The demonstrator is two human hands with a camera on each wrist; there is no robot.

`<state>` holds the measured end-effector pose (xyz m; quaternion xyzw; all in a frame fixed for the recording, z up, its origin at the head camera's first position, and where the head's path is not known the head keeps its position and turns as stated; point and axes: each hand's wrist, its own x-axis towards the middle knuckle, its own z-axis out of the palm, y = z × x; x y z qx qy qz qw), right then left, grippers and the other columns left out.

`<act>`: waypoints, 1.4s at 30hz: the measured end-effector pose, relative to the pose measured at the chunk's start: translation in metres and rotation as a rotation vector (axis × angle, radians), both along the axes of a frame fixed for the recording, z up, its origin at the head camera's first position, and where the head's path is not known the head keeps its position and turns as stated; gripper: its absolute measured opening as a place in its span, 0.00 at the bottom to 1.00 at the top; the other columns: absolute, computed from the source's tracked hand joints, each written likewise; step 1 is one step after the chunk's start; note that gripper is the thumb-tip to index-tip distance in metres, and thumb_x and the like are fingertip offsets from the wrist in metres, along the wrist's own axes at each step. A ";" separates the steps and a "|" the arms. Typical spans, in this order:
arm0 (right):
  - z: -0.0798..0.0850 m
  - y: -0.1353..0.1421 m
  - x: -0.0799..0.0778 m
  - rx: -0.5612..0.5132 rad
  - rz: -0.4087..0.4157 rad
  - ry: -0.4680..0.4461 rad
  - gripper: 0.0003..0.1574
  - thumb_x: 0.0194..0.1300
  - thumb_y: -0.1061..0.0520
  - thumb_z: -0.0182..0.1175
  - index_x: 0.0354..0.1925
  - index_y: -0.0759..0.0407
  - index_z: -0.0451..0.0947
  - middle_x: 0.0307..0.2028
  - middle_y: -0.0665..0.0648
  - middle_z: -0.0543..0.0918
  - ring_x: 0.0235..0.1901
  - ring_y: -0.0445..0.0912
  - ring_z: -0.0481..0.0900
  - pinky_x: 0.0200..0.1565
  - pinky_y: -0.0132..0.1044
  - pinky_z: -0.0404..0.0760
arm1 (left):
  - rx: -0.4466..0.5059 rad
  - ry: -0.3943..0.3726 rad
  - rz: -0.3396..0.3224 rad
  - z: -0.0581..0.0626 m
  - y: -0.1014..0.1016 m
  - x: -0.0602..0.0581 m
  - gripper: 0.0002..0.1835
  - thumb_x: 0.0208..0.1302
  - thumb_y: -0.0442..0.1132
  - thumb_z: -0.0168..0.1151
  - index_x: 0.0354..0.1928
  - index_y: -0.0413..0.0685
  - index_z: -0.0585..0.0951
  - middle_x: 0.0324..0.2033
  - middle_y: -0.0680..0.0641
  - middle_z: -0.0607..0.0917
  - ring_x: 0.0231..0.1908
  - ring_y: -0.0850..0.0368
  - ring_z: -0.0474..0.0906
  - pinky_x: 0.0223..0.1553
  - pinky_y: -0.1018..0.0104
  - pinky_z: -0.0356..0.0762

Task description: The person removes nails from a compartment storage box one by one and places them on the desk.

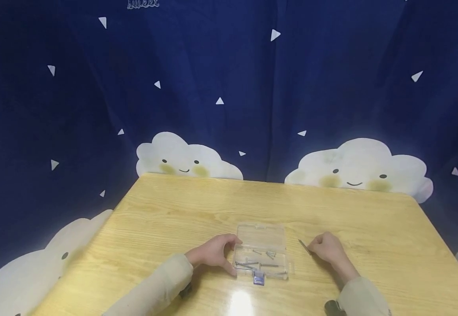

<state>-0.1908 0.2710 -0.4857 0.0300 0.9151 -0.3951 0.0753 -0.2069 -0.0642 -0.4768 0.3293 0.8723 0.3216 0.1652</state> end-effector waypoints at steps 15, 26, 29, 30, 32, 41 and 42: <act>-0.005 0.008 0.005 -0.027 -0.014 0.047 0.14 0.58 0.60 0.58 0.18 0.62 0.73 0.29 0.55 0.78 0.18 0.44 0.64 0.23 0.36 0.63 | 0.005 -0.050 0.000 0.003 -0.003 -0.007 0.40 0.33 0.41 0.79 0.53 0.42 0.73 0.31 0.53 0.73 0.32 0.61 0.67 0.33 0.74 0.66; -0.004 0.010 0.011 -0.060 -0.036 0.039 0.14 0.63 0.57 0.54 0.36 0.69 0.77 0.42 0.66 0.75 0.31 0.46 0.70 0.29 0.38 0.70 | -0.003 -0.058 0.006 0.003 -0.001 -0.004 0.40 0.32 0.41 0.79 0.53 0.42 0.73 0.30 0.52 0.73 0.30 0.62 0.67 0.33 0.75 0.66; -0.003 0.008 0.013 -0.095 -0.031 0.037 0.16 0.64 0.57 0.54 0.40 0.71 0.76 0.40 0.65 0.75 0.31 0.46 0.70 0.29 0.38 0.70 | -0.002 -0.068 0.012 0.003 -0.002 -0.002 0.39 0.32 0.41 0.79 0.53 0.42 0.73 0.29 0.53 0.73 0.30 0.63 0.66 0.33 0.74 0.66; -0.003 0.007 0.014 -0.106 -0.029 0.038 0.16 0.64 0.56 0.55 0.41 0.71 0.76 0.39 0.64 0.76 0.30 0.46 0.69 0.28 0.38 0.70 | -0.001 -0.069 0.011 0.003 -0.002 -0.001 0.39 0.32 0.41 0.79 0.52 0.42 0.73 0.29 0.53 0.73 0.29 0.63 0.66 0.32 0.75 0.66; -0.002 0.005 0.015 -0.113 -0.025 0.048 0.17 0.64 0.56 0.56 0.42 0.71 0.75 0.37 0.61 0.76 0.29 0.45 0.69 0.28 0.37 0.68 | 0.008 -0.073 0.013 0.003 -0.002 0.000 0.39 0.32 0.40 0.79 0.52 0.42 0.73 0.29 0.52 0.73 0.28 0.63 0.65 0.32 0.75 0.65; 0.003 -0.008 0.019 -0.074 -0.017 0.156 0.18 0.60 0.54 0.60 0.43 0.66 0.78 0.31 0.57 0.70 0.29 0.46 0.63 0.29 0.37 0.62 | 0.023 -0.062 -0.001 0.001 -0.003 -0.003 0.39 0.32 0.40 0.79 0.52 0.43 0.73 0.29 0.51 0.73 0.27 0.65 0.64 0.31 0.75 0.65; 0.004 -0.009 0.019 -0.084 -0.017 0.157 0.18 0.60 0.54 0.60 0.44 0.66 0.78 0.31 0.57 0.70 0.28 0.46 0.62 0.28 0.37 0.62 | 0.021 -0.059 -0.004 0.001 -0.003 -0.004 0.39 0.33 0.40 0.79 0.52 0.42 0.73 0.29 0.51 0.73 0.27 0.64 0.64 0.31 0.75 0.65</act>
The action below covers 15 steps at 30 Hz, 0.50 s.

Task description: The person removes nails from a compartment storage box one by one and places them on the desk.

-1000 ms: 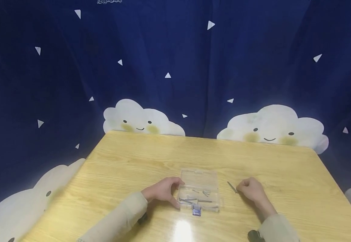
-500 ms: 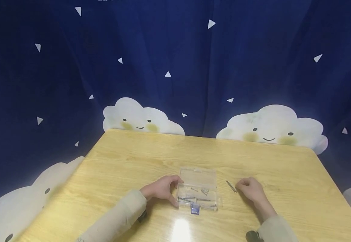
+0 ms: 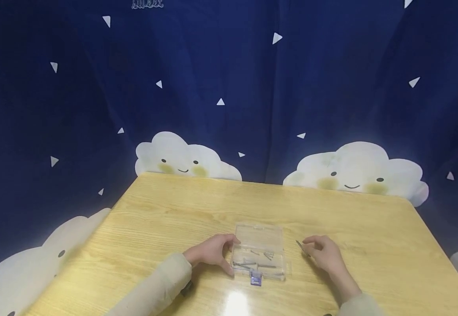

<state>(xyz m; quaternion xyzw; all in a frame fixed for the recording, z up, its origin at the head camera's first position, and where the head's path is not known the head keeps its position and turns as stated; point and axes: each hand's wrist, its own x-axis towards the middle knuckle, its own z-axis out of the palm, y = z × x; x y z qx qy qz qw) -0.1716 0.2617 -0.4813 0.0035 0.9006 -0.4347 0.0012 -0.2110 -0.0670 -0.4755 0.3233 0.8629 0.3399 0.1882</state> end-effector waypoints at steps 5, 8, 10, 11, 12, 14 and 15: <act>0.007 -0.007 0.006 -0.027 -0.003 0.039 0.21 0.59 0.50 0.62 0.46 0.64 0.78 0.36 0.58 0.72 0.27 0.45 0.61 0.27 0.37 0.61 | -0.001 -0.017 0.001 0.002 0.001 0.000 0.39 0.33 0.39 0.79 0.53 0.42 0.73 0.29 0.50 0.73 0.28 0.63 0.65 0.32 0.74 0.65; 0.010 -0.012 0.011 -0.025 0.013 0.079 0.20 0.58 0.52 0.63 0.45 0.62 0.79 0.38 0.58 0.74 0.28 0.44 0.61 0.29 0.37 0.60 | 0.004 -0.029 0.008 0.001 0.002 0.001 0.38 0.33 0.39 0.79 0.52 0.42 0.73 0.28 0.50 0.72 0.28 0.63 0.64 0.32 0.74 0.65; 0.010 -0.016 0.015 -0.025 0.026 0.113 0.18 0.56 0.54 0.64 0.43 0.62 0.80 0.37 0.57 0.75 0.29 0.43 0.61 0.30 0.36 0.61 | 0.001 -0.030 0.011 -0.001 0.002 0.001 0.38 0.33 0.39 0.79 0.52 0.42 0.73 0.28 0.50 0.72 0.28 0.64 0.64 0.32 0.74 0.64; 0.010 -0.019 0.017 -0.031 0.035 0.126 0.18 0.55 0.54 0.65 0.43 0.62 0.80 0.37 0.57 0.75 0.29 0.43 0.61 0.30 0.35 0.61 | 0.002 -0.024 0.011 -0.001 0.002 0.002 0.38 0.32 0.39 0.79 0.52 0.42 0.73 0.28 0.50 0.72 0.28 0.64 0.64 0.32 0.74 0.64; 0.010 -0.021 0.019 -0.030 0.045 0.142 0.17 0.54 0.55 0.66 0.42 0.61 0.80 0.37 0.57 0.75 0.29 0.42 0.61 0.31 0.35 0.61 | 0.006 -0.022 0.014 -0.001 0.002 0.002 0.38 0.32 0.39 0.79 0.52 0.42 0.73 0.28 0.51 0.72 0.28 0.64 0.64 0.32 0.74 0.64; 0.011 -0.026 0.023 -0.030 0.060 0.179 0.15 0.52 0.57 0.67 0.40 0.60 0.81 0.35 0.56 0.75 0.28 0.42 0.61 0.29 0.33 0.61 | 0.012 -0.023 0.021 0.000 0.002 0.003 0.38 0.32 0.38 0.79 0.51 0.42 0.73 0.28 0.51 0.72 0.28 0.64 0.64 0.32 0.74 0.65; 0.011 -0.028 0.024 -0.029 0.067 0.199 0.14 0.51 0.58 0.68 0.39 0.60 0.81 0.34 0.56 0.75 0.27 0.42 0.61 0.29 0.33 0.61 | 0.014 -0.025 0.024 0.001 0.002 0.003 0.38 0.32 0.38 0.79 0.51 0.42 0.73 0.28 0.52 0.72 0.28 0.64 0.64 0.32 0.74 0.65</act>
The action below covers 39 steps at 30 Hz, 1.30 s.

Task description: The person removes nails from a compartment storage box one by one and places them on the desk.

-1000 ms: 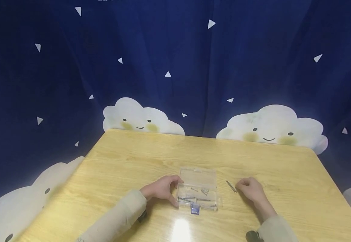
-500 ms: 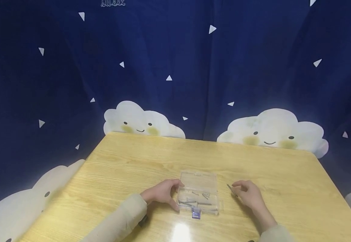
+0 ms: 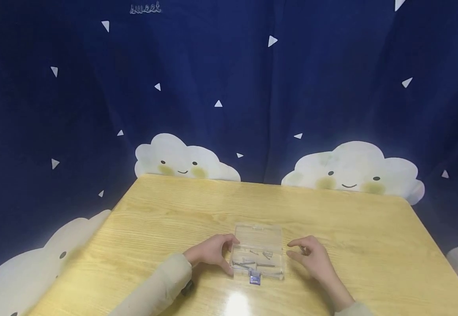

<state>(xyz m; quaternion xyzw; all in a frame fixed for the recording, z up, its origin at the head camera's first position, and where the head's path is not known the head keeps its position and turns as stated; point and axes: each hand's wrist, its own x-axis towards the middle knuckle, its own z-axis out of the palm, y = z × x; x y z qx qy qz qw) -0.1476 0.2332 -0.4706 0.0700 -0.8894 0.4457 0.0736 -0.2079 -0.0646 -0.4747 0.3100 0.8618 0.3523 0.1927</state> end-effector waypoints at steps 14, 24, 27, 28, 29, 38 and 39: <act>-0.013 -0.026 0.006 -0.014 0.207 0.101 0.09 0.46 0.65 0.68 0.31 0.60 0.84 0.26 0.51 0.60 0.25 0.44 0.59 0.26 0.34 0.60 | -0.004 -0.008 0.007 0.005 -0.002 0.000 0.39 0.31 0.37 0.79 0.51 0.40 0.73 0.28 0.51 0.72 0.27 0.63 0.64 0.31 0.74 0.64; -0.016 -0.031 0.007 -0.006 0.320 0.206 0.09 0.44 0.64 0.69 0.30 0.62 0.84 0.26 0.47 0.59 0.28 0.39 0.58 0.27 0.33 0.60 | 0.002 -0.005 -0.010 0.005 -0.001 0.000 0.39 0.31 0.37 0.79 0.52 0.40 0.73 0.29 0.49 0.73 0.28 0.62 0.65 0.31 0.74 0.65; -0.017 -0.031 0.006 0.013 0.339 0.181 0.09 0.45 0.64 0.68 0.31 0.62 0.84 0.27 0.48 0.60 0.29 0.38 0.58 0.27 0.33 0.59 | 0.002 -0.003 -0.013 0.004 -0.001 0.000 0.39 0.31 0.38 0.79 0.52 0.40 0.73 0.29 0.50 0.73 0.28 0.61 0.65 0.31 0.74 0.65; -0.018 -0.032 0.006 0.024 0.344 0.170 0.09 0.46 0.64 0.68 0.31 0.61 0.84 0.27 0.47 0.60 0.29 0.38 0.57 0.28 0.32 0.59 | 0.002 -0.001 -0.015 0.003 -0.001 0.000 0.39 0.32 0.38 0.79 0.52 0.40 0.73 0.29 0.50 0.73 0.29 0.61 0.66 0.31 0.75 0.65; -0.018 -0.032 0.006 0.040 0.347 0.167 0.09 0.46 0.64 0.68 0.31 0.61 0.85 0.27 0.47 0.59 0.30 0.38 0.57 0.28 0.32 0.59 | 0.003 0.000 -0.016 0.002 -0.001 0.000 0.39 0.32 0.38 0.79 0.52 0.40 0.73 0.29 0.50 0.73 0.28 0.61 0.66 0.31 0.74 0.65; -0.021 -0.039 0.001 0.221 0.319 0.235 0.13 0.42 0.64 0.69 0.30 0.51 0.86 0.27 0.42 0.58 0.31 0.39 0.52 0.32 0.32 0.52 | -0.003 -0.003 -0.010 0.004 0.000 0.000 0.39 0.32 0.38 0.79 0.52 0.41 0.73 0.29 0.51 0.73 0.28 0.63 0.65 0.32 0.74 0.65; -0.021 -0.040 0.001 0.234 0.310 0.242 0.13 0.41 0.65 0.70 0.30 0.51 0.86 0.27 0.42 0.58 0.31 0.39 0.52 0.32 0.32 0.53 | -0.001 -0.008 -0.008 0.004 0.000 0.000 0.39 0.33 0.38 0.79 0.52 0.41 0.73 0.28 0.51 0.73 0.28 0.63 0.65 0.32 0.74 0.65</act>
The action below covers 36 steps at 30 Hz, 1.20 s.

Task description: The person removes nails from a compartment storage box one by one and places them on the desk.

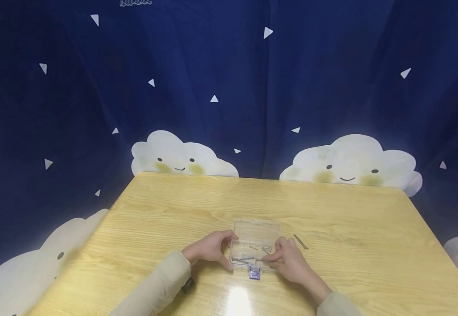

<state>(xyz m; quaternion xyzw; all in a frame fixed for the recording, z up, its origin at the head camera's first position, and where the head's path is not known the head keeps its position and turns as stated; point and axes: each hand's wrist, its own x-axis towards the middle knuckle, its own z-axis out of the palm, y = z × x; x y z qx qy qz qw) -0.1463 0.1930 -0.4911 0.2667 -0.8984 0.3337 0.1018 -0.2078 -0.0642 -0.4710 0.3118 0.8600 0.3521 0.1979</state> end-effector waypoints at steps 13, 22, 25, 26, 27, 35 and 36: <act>0.009 -0.005 0.001 0.068 -0.021 -0.064 0.10 0.45 0.65 0.68 0.29 0.53 0.86 0.27 0.43 0.60 0.30 0.41 0.51 0.31 0.34 0.53 | 0.008 -0.014 0.017 -0.001 0.000 0.001 0.39 0.32 0.37 0.79 0.52 0.40 0.72 0.28 0.51 0.72 0.27 0.63 0.65 0.30 0.74 0.65; 0.005 -0.008 -0.009 0.084 0.048 0.103 0.12 0.37 0.57 0.73 0.28 0.48 0.86 0.25 0.41 0.58 0.30 0.38 0.51 0.31 0.30 0.52 | 0.000 -0.010 0.021 0.000 0.002 0.001 0.39 0.32 0.37 0.79 0.52 0.41 0.73 0.28 0.52 0.73 0.27 0.62 0.66 0.30 0.74 0.65; 0.005 -0.008 -0.011 0.132 0.084 0.153 0.13 0.38 0.55 0.72 0.29 0.47 0.86 0.26 0.41 0.57 0.30 0.37 0.50 0.31 0.30 0.51 | 0.009 -0.009 0.018 0.000 0.002 0.001 0.39 0.32 0.37 0.79 0.52 0.41 0.73 0.28 0.51 0.73 0.28 0.61 0.66 0.30 0.74 0.65; 0.005 -0.008 -0.012 0.144 0.095 0.162 0.12 0.39 0.55 0.72 0.30 0.47 0.86 0.26 0.41 0.57 0.30 0.37 0.50 0.31 0.30 0.51 | 0.013 -0.008 0.017 0.000 0.002 0.001 0.39 0.32 0.36 0.79 0.52 0.40 0.73 0.28 0.50 0.73 0.28 0.60 0.66 0.30 0.74 0.65; 0.006 -0.008 -0.012 0.152 0.106 0.164 0.12 0.40 0.55 0.72 0.30 0.47 0.86 0.26 0.42 0.56 0.30 0.38 0.50 0.30 0.30 0.51 | 0.015 -0.004 0.014 0.000 0.002 0.001 0.39 0.32 0.36 0.79 0.52 0.40 0.73 0.28 0.50 0.73 0.28 0.60 0.66 0.31 0.75 0.65; 0.004 -0.009 -0.015 0.162 0.110 0.113 0.10 0.39 0.54 0.72 0.27 0.45 0.86 0.25 0.41 0.57 0.29 0.38 0.51 0.29 0.30 0.52 | 0.016 -0.002 0.012 0.000 0.002 0.001 0.38 0.31 0.37 0.79 0.51 0.41 0.73 0.28 0.49 0.74 0.28 0.60 0.66 0.32 0.75 0.65; 0.004 -0.010 -0.015 0.166 0.103 0.099 0.10 0.39 0.54 0.72 0.27 0.45 0.86 0.25 0.41 0.57 0.29 0.38 0.51 0.29 0.30 0.52 | 0.015 -0.008 0.015 0.000 0.002 0.001 0.38 0.32 0.36 0.79 0.51 0.41 0.73 0.28 0.49 0.74 0.28 0.60 0.66 0.31 0.74 0.65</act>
